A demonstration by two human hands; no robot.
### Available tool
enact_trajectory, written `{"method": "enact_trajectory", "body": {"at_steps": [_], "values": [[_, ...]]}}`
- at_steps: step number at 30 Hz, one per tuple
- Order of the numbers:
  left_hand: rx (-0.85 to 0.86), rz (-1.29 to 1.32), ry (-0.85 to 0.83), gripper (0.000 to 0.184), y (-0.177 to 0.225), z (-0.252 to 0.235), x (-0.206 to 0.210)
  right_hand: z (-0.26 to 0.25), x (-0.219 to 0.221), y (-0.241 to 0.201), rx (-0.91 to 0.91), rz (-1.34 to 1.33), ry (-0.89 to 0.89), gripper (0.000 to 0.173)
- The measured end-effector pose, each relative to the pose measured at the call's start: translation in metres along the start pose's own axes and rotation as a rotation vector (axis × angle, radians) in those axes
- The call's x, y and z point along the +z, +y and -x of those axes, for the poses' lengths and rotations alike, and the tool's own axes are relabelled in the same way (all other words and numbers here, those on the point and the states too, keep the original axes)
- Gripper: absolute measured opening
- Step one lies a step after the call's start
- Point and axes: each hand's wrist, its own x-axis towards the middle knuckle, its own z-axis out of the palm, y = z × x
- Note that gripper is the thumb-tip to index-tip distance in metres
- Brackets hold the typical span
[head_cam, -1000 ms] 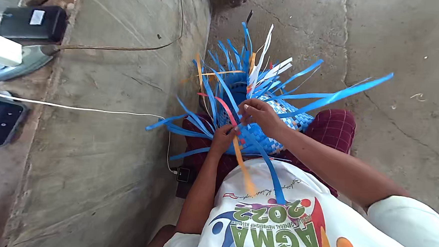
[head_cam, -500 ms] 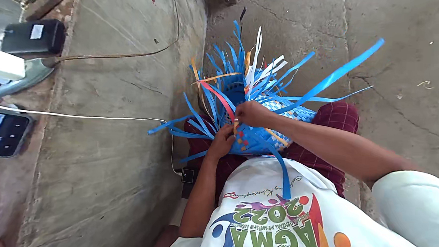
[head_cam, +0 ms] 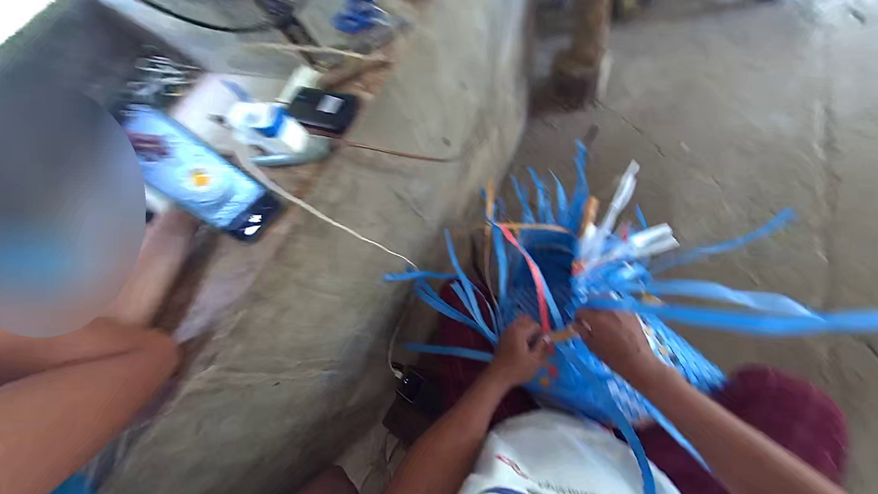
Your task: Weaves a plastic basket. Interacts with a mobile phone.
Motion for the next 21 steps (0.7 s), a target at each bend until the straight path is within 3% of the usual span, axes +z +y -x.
{"method": "enact_trajectory", "body": {"at_steps": [3,6,9,11,13,16,17,19,21], "values": [[0.108,-0.107,0.073,0.020,0.008,0.000,0.002,-0.008,0.004,-0.015,-0.055,-0.355,-0.015,0.043],[0.202,-0.107,0.039,0.019,-0.003,-0.002,-0.003,-0.009,0.025,-0.007,-0.204,-0.564,0.209,0.024],[0.068,0.123,-0.089,0.030,-0.013,-0.008,-0.011,0.008,0.036,0.005,-0.489,-0.508,0.276,0.010],[-0.072,0.186,-0.111,0.038,-0.006,-0.010,-0.013,0.014,0.048,0.018,-0.641,-0.390,0.304,0.014],[-0.082,0.172,-0.061,0.037,-0.005,-0.013,-0.005,0.015,0.058,0.032,-0.711,-0.238,0.355,0.022],[-0.045,0.120,-0.035,0.036,-0.008,-0.018,0.004,0.019,0.053,0.039,-0.696,-0.092,0.308,0.039],[-0.026,0.104,-0.032,0.036,-0.009,-0.019,0.005,0.017,0.050,0.039,-0.665,-0.111,0.285,0.039],[0.012,0.111,-0.042,0.035,-0.011,-0.020,0.005,0.010,0.041,0.031,-0.575,-0.214,0.277,0.023],[0.074,0.142,-0.074,0.032,-0.010,-0.019,0.004,0.002,0.030,0.020,-0.440,-0.295,0.240,0.022]]}}
